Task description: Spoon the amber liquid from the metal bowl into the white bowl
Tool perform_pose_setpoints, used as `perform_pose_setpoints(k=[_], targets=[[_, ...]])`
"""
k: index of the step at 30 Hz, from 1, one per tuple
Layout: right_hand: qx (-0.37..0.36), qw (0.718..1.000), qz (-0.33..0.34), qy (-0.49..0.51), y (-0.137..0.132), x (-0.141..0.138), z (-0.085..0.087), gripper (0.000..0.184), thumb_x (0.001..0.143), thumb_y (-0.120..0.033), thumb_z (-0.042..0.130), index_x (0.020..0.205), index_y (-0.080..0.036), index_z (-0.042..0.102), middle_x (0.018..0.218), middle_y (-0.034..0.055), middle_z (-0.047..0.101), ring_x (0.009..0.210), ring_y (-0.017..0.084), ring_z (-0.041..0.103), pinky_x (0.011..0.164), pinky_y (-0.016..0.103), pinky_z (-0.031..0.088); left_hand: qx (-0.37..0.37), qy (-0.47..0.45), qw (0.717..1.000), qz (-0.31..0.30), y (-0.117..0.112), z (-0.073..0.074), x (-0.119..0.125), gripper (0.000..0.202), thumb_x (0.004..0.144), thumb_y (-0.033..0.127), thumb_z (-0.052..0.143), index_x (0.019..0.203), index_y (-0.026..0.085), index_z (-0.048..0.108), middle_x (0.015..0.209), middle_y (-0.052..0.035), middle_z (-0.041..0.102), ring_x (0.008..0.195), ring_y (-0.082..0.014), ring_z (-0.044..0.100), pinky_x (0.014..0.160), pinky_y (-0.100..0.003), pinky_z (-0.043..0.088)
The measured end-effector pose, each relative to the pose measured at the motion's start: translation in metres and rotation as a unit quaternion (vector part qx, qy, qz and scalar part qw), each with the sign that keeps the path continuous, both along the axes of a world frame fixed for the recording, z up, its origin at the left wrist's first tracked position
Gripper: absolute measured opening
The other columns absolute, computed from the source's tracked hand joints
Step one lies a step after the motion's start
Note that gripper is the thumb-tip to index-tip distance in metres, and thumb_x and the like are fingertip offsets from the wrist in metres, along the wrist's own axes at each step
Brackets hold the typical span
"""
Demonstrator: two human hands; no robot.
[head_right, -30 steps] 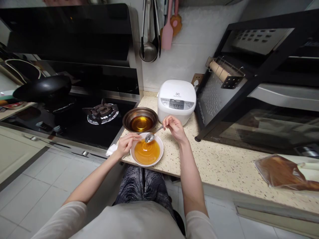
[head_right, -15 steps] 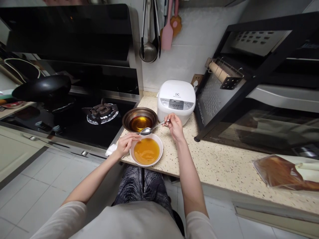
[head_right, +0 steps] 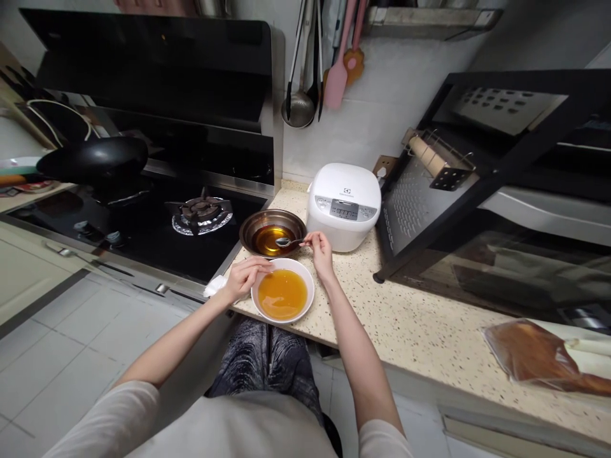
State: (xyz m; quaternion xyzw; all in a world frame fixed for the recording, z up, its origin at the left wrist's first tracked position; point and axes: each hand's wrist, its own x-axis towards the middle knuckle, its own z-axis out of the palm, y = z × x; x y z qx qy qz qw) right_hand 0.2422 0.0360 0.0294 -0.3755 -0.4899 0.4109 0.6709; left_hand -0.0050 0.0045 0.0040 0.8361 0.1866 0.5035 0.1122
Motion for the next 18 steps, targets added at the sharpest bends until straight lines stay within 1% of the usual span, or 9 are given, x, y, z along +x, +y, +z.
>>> perform_pose_setpoints(k=[7, 14, 18], targets=[[0.016, 0.999, -0.018, -0.034, 0.003, -0.001, -0.009, 0.044, 0.087, -0.065, 0.061, 0.076, -0.022, 0.058, 0.085, 0.0001, 0.060, 0.066, 0.013, 0.058, 0.071, 0.029, 0.050, 0.009, -0.010, 1.000, -0.001, -0.001, 0.002, 0.001, 0.037, 0.103, 0.018, 0.038, 0.099, 0.015, 0.075, 0.105, -0.0116, 0.077, 0.102, -0.0208, 0.071, 0.090, -0.039, 0.060], [0.014, 0.998, -0.016, -0.060, 0.004, -0.003, -0.013, 0.044, 0.088, -0.065, 0.060, 0.078, -0.022, 0.058, 0.084, 0.0005, 0.062, 0.064, 0.013, 0.055, 0.068, 0.029, 0.049, 0.018, -0.013, 1.000, -0.005, 0.000, 0.001, 0.001, 0.036, 0.102, 0.016, 0.039, 0.099, 0.015, 0.075, 0.104, -0.0112, 0.076, 0.101, -0.0204, 0.071, 0.089, -0.037, 0.059], [-0.003, 0.996, -0.028, -0.080, 0.005, -0.002, -0.015, 0.041, 0.084, -0.062, 0.067, 0.081, -0.022, 0.060, 0.078, 0.0000, 0.062, 0.063, 0.014, 0.055, 0.066, 0.028, 0.048, 0.021, -0.008, 1.000, -0.003, 0.001, -0.001, 0.001, 0.037, 0.103, 0.017, 0.038, 0.099, 0.015, 0.075, 0.106, -0.0112, 0.076, 0.101, -0.0197, 0.071, 0.090, -0.037, 0.059]])
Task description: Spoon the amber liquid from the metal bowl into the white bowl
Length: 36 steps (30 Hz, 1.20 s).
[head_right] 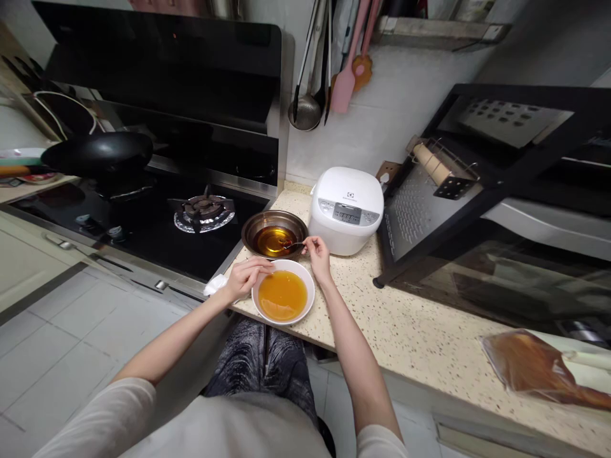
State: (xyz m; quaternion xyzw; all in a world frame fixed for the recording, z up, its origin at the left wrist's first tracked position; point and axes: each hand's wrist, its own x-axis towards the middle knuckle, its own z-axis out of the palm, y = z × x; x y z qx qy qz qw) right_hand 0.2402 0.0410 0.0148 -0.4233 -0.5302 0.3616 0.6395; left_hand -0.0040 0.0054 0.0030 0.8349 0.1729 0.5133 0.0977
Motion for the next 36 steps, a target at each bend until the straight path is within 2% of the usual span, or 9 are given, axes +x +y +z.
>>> perform_pose_setpoints(k=[3, 6, 11, 17, 22, 27, 36], targets=[[-0.013, 1.000, -0.002, -0.018, 0.001, 0.001, -0.002, 0.039, 0.081, -0.059, 0.071, 0.088, -0.021, 0.065, 0.075, 0.0001, 0.063, 0.061, 0.014, 0.054, 0.066, 0.029, 0.047, -0.001, 0.004, 1.000, 0.003, 0.000, -0.001, -0.001, 0.038, 0.104, 0.020, 0.037, 0.100, 0.015, 0.075, 0.107, -0.0111, 0.076, 0.102, -0.0198, 0.071, 0.091, -0.037, 0.059], [-0.012, 1.000, 0.003, -0.021, 0.001, 0.001, -0.004, 0.038, 0.084, -0.058, 0.067, 0.092, -0.020, 0.068, 0.077, 0.0010, 0.065, 0.058, 0.013, 0.053, 0.065, 0.030, 0.047, -0.008, 0.007, 1.000, 0.005, -0.001, -0.001, -0.001, 0.039, 0.104, 0.021, 0.037, 0.102, 0.015, 0.075, 0.107, -0.0116, 0.076, 0.102, -0.0204, 0.071, 0.090, -0.037, 0.059], [-0.001, 1.000, 0.011, 0.002, 0.000, -0.001, -0.003, 0.037, 0.088, -0.058, 0.064, 0.083, -0.022, 0.065, 0.068, -0.0013, 0.059, 0.052, 0.012, 0.050, 0.055, 0.028, 0.044, -0.012, 0.008, 1.000, 0.003, -0.002, 0.001, 0.000, 0.039, 0.104, 0.020, 0.037, 0.101, 0.015, 0.075, 0.108, -0.0120, 0.076, 0.102, -0.0208, 0.071, 0.092, -0.038, 0.059], [-0.002, 0.997, 0.044, 0.059, 0.001, -0.002, -0.004, 0.042, 0.084, -0.061, 0.067, 0.077, -0.021, 0.061, 0.080, 0.0004, 0.064, 0.055, 0.009, 0.052, 0.053, 0.024, 0.046, -0.004, 0.008, 1.000, 0.006, -0.001, 0.000, 0.000, 0.037, 0.103, 0.017, 0.037, 0.100, 0.014, 0.074, 0.106, -0.0119, 0.076, 0.101, -0.0203, 0.071, 0.089, -0.037, 0.059], [-0.026, 0.989, 0.081, 0.124, 0.002, -0.003, -0.004, 0.045, 0.079, -0.061, 0.074, 0.071, -0.020, 0.056, 0.078, 0.0006, 0.063, 0.054, 0.009, 0.050, 0.049, 0.023, 0.047, -0.005, 0.004, 1.000, 0.007, -0.001, 0.000, 0.000, 0.038, 0.104, 0.019, 0.036, 0.099, 0.015, 0.074, 0.105, -0.0120, 0.076, 0.100, -0.0204, 0.071, 0.090, -0.038, 0.059], [-0.039, 0.980, 0.103, 0.165, 0.000, -0.002, -0.003, 0.043, 0.080, -0.056, 0.075, 0.069, -0.020, 0.055, 0.076, 0.0008, 0.061, 0.056, 0.009, 0.049, 0.049, 0.022, 0.048, 0.003, 0.001, 1.000, 0.009, -0.001, 0.000, 0.000, 0.036, 0.103, 0.017, 0.038, 0.099, 0.014, 0.074, 0.106, -0.0119, 0.076, 0.099, -0.0199, 0.071, 0.089, -0.037, 0.059], [-0.021, 0.974, 0.106, 0.198, -0.006, -0.001, 0.007, 0.039, 0.082, -0.050, 0.076, 0.068, -0.020, 0.055, 0.078, 0.0015, 0.058, 0.060, 0.011, 0.048, 0.053, 0.024, 0.048, 0.000, 0.002, 1.000, 0.009, -0.003, 0.002, 0.000, 0.036, 0.103, 0.017, 0.039, 0.099, 0.015, 0.074, 0.106, -0.0113, 0.076, 0.100, -0.0196, 0.071, 0.091, -0.037, 0.059]])
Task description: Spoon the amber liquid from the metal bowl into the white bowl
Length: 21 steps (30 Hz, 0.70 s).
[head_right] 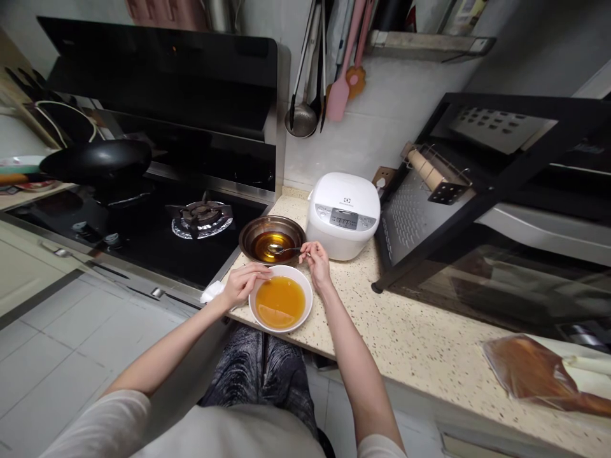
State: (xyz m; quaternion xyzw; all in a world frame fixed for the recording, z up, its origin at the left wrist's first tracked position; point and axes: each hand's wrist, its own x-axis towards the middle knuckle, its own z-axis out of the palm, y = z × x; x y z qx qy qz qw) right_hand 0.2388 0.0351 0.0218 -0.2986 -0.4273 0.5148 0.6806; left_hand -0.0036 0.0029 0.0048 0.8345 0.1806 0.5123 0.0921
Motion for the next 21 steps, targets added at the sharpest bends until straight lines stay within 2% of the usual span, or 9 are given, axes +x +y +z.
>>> perform_pose_setpoints(k=[11, 15, 21], targets=[[0.056, 0.998, -0.022, 0.006, -0.012, 0.016, 0.030, 0.035, 0.088, -0.047, 0.069, 0.072, -0.022, 0.052, 0.075, 0.0017, 0.054, 0.059, 0.013, 0.045, 0.051, 0.025, 0.045, -0.007, 0.001, 1.000, -0.002, 0.000, 0.000, 0.000, 0.037, 0.103, 0.018, 0.037, 0.100, 0.015, 0.075, 0.105, -0.0118, 0.077, 0.100, -0.0198, 0.072, 0.090, -0.037, 0.059], [0.063, 0.998, -0.014, 0.015, -0.019, 0.026, 0.042, 0.034, 0.088, -0.047, 0.068, 0.071, -0.022, 0.051, 0.072, 0.0013, 0.050, 0.056, 0.013, 0.042, 0.047, 0.026, 0.040, -0.007, 0.001, 1.000, -0.001, 0.000, 0.000, 0.000, 0.038, 0.103, 0.020, 0.037, 0.101, 0.015, 0.075, 0.105, -0.0120, 0.077, 0.100, -0.0200, 0.072, 0.089, -0.037, 0.059], [0.056, 0.998, -0.004, -0.027, -0.028, 0.038, 0.057, 0.041, 0.088, -0.052, 0.066, 0.066, -0.024, 0.045, 0.066, 0.0010, 0.044, 0.054, 0.015, 0.034, 0.044, 0.027, 0.035, -0.020, 0.004, 1.000, -0.004, 0.001, -0.003, -0.001, 0.038, 0.104, 0.021, 0.037, 0.102, 0.015, 0.075, 0.110, -0.0118, 0.076, 0.104, -0.0204, 0.071, 0.093, -0.038, 0.059]])
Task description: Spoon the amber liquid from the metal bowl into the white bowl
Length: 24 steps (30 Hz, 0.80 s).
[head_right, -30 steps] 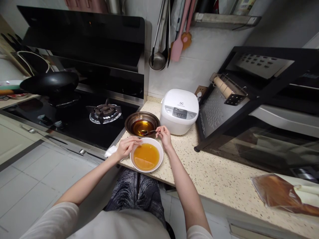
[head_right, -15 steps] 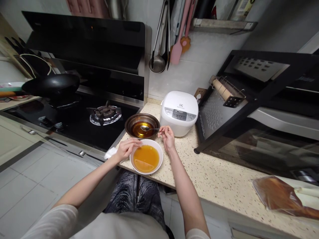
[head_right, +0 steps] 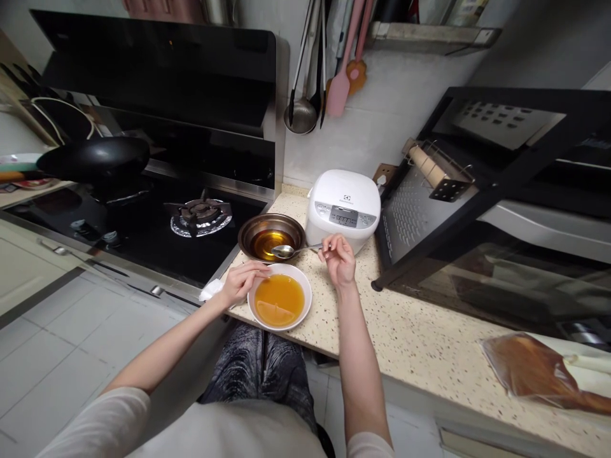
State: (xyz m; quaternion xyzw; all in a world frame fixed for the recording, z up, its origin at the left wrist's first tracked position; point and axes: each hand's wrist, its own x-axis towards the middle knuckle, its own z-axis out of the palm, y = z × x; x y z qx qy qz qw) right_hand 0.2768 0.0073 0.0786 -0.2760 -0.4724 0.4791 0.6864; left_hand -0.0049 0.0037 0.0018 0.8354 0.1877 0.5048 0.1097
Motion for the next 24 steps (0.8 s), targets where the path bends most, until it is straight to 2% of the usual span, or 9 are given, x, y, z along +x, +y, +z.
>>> perform_pose_setpoints(k=[6, 16, 24], targets=[[-0.001, 0.998, 0.056, -0.006, -0.003, 0.006, 0.002, 0.043, 0.087, -0.051, 0.066, 0.063, -0.023, 0.045, 0.061, -0.0001, 0.039, 0.053, 0.014, 0.031, 0.043, 0.025, 0.030, -0.010, 0.007, 1.000, 0.001, 0.000, -0.001, -0.001, 0.038, 0.104, 0.020, 0.038, 0.101, 0.015, 0.075, 0.110, -0.0116, 0.076, 0.105, -0.0209, 0.071, 0.093, -0.039, 0.059], [-0.011, 0.992, 0.110, -0.055, -0.007, 0.004, 0.002, 0.044, 0.082, -0.055, 0.072, 0.060, -0.023, 0.050, 0.057, -0.0001, 0.038, 0.053, 0.015, 0.034, 0.044, 0.028, 0.032, -0.014, -0.002, 1.000, -0.011, 0.000, 0.000, 0.001, 0.038, 0.104, 0.020, 0.037, 0.101, 0.015, 0.075, 0.108, -0.0119, 0.076, 0.103, -0.0211, 0.071, 0.092, -0.040, 0.059], [0.026, 0.989, 0.092, -0.111, -0.019, 0.009, 0.011, 0.047, 0.082, -0.062, 0.070, 0.060, -0.024, 0.053, 0.055, -0.0001, 0.038, 0.054, 0.017, 0.037, 0.048, 0.030, 0.034, -0.013, 0.004, 1.000, -0.004, 0.001, -0.001, 0.001, 0.040, 0.104, 0.021, 0.035, 0.099, 0.015, 0.075, 0.107, -0.0121, 0.076, 0.102, -0.0208, 0.071, 0.091, -0.039, 0.059]])
